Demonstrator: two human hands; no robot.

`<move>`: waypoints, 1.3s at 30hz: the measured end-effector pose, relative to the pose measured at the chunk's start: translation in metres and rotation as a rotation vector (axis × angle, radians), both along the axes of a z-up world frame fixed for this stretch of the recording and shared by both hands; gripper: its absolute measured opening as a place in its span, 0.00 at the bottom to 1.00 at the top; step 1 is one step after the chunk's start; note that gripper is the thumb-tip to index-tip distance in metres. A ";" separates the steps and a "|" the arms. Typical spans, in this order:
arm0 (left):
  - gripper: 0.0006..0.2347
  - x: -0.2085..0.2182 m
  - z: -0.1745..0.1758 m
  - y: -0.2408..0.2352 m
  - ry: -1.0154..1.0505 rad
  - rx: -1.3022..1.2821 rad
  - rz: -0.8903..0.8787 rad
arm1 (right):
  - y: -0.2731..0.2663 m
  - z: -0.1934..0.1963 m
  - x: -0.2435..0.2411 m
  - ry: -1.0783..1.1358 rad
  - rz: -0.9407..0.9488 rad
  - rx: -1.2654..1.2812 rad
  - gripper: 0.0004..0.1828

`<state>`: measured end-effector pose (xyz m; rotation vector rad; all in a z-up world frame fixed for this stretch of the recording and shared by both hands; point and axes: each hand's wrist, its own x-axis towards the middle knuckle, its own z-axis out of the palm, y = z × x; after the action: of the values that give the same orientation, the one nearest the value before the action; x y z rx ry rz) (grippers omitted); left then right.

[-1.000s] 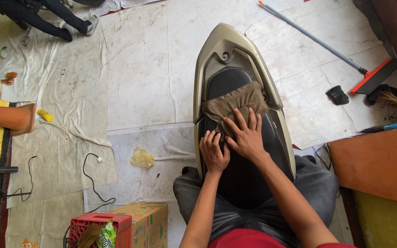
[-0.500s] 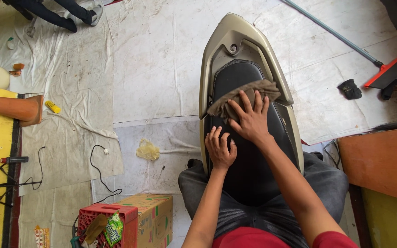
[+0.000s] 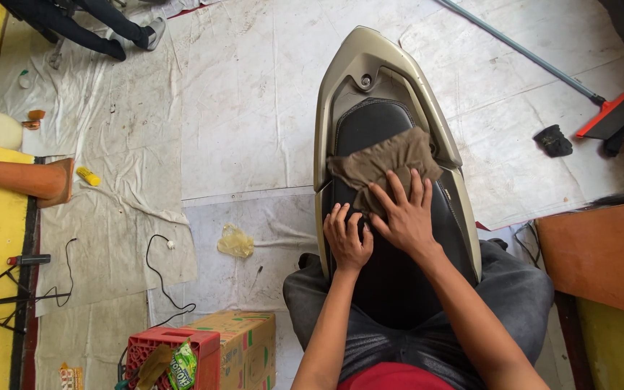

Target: The person sits on the floor and wipes the black seat of a scooter with a brown cloth. They use both hands to rub the cloth over the seat surface, moving it back and forth to clean different areas.

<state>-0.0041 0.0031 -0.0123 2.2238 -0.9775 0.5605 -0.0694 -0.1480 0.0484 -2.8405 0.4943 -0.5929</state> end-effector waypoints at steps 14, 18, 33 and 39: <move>0.11 -0.002 0.000 -0.001 -0.009 0.006 0.012 | -0.007 -0.010 0.008 0.011 -0.018 -0.010 0.33; 0.11 -0.001 -0.001 0.000 -0.005 0.004 0.025 | -0.016 -0.003 0.037 0.000 -0.040 -0.001 0.34; 0.11 -0.001 -0.002 0.000 -0.016 0.001 0.012 | 0.008 -0.015 -0.035 0.058 -0.017 0.034 0.35; 0.11 -0.001 -0.004 -0.001 -0.018 -0.004 0.011 | -0.005 -0.014 0.002 0.030 -0.025 0.008 0.34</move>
<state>-0.0054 0.0026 -0.0165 2.2252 -0.9724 0.5884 -0.0670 -0.1531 0.0340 -2.8439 0.5362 -0.5526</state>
